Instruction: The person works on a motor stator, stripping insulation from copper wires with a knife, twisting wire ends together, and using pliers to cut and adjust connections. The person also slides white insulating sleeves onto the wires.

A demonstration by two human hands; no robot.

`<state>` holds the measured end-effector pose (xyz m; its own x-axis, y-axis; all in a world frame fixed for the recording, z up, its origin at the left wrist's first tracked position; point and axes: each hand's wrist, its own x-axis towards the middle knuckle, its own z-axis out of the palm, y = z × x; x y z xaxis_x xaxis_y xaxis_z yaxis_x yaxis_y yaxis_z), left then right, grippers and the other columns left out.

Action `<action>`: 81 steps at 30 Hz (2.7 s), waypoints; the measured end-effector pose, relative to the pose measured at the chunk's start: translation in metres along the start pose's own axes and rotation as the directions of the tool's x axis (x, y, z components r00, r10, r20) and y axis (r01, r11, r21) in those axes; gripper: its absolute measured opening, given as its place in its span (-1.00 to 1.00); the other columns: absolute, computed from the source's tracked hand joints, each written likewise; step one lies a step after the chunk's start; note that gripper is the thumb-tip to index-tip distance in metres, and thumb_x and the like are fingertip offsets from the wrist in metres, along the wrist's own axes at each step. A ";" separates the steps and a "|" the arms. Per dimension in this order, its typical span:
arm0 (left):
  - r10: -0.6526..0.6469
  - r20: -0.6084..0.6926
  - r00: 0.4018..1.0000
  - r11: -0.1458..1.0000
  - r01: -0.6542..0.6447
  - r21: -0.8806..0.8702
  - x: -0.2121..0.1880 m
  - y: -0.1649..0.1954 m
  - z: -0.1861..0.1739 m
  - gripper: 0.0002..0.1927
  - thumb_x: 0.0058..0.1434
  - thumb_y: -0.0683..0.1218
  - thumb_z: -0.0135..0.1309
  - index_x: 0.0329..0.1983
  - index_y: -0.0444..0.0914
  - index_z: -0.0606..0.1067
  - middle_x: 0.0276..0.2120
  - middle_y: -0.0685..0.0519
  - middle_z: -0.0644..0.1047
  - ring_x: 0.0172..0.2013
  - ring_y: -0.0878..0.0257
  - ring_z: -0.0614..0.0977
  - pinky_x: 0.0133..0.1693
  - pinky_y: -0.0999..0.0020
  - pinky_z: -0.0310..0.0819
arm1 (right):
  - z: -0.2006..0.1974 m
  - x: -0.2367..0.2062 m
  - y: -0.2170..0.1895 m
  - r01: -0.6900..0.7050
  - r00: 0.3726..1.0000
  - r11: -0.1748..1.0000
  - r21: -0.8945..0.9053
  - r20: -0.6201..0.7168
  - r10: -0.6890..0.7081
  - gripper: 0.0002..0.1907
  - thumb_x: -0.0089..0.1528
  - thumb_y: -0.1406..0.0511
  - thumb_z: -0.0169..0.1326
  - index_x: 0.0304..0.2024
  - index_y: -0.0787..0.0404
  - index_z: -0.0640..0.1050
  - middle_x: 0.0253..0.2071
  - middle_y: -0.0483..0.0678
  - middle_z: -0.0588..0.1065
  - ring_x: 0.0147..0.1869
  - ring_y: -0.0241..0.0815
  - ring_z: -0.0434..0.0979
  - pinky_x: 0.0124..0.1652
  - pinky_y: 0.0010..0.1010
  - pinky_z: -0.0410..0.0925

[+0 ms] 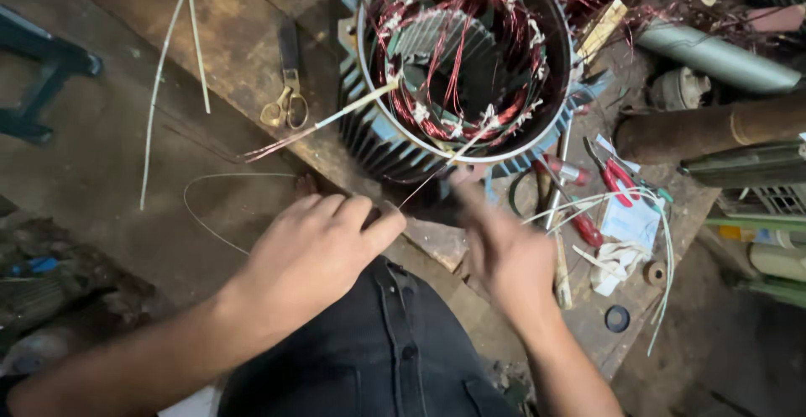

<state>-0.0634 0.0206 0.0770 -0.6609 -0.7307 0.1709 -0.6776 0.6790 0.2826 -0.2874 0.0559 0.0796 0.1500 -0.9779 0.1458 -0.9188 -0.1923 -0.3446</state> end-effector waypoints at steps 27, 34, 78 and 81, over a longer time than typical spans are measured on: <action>-0.080 0.179 0.981 0.994 0.092 -0.065 0.006 0.004 -0.006 -0.57 0.15 -0.17 0.00 0.11 -0.05 0.48 -0.11 -0.13 0.56 -0.47 0.03 0.69 -0.46 0.17 0.59 | 0.010 -0.010 0.010 0.045 0.999 0.999 0.030 -0.004 -0.045 -0.36 0.18 0.42 0.17 0.34 0.04 0.44 -0.48 -0.04 0.54 -0.50 -0.05 0.57 -0.43 -0.24 0.41; -0.010 -0.019 1.000 1.000 0.010 -0.008 0.005 0.012 -0.001 -0.69 0.10 -0.13 0.00 -0.06 -0.14 0.49 -0.29 0.00 0.54 -0.31 0.11 0.63 -0.22 0.18 0.51 | 0.007 -0.011 0.012 -0.142 0.989 0.985 -0.097 0.021 0.145 -0.43 0.26 0.36 0.20 0.34 0.00 0.47 -0.57 0.05 0.52 -0.57 0.02 0.54 -0.47 -0.17 0.39; -0.148 -0.076 0.986 0.764 0.163 0.624 0.057 0.083 -0.017 -0.59 0.18 0.05 -0.09 -0.07 -0.28 0.54 -0.03 -0.06 0.50 0.10 0.08 0.45 0.25 0.15 0.23 | -0.007 -0.047 0.052 -0.272 0.907 0.788 0.552 -0.127 0.401 -0.52 0.36 0.39 0.06 0.36 0.19 0.45 -0.47 -0.11 0.52 -0.50 -0.45 0.43 -0.45 -0.58 0.32; -0.196 0.003 0.981 0.878 0.174 0.445 0.103 0.079 0.010 -0.59 0.30 0.15 -0.03 -0.17 -0.30 0.53 -0.28 0.01 0.46 -0.13 0.11 0.48 -0.06 0.18 0.32 | -0.005 -0.051 0.055 -0.270 0.880 0.761 0.591 -0.168 0.443 -0.52 0.39 0.38 0.04 0.38 0.21 0.43 -0.52 -0.17 0.45 -0.50 -0.47 0.36 -0.46 -0.58 0.27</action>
<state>-0.1882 0.0001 0.1072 -0.5163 -0.8494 0.1094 -0.8539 0.5007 -0.1424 -0.3477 0.0955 0.0578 -0.3366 -0.9324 0.1320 -0.5237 0.0689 -0.8491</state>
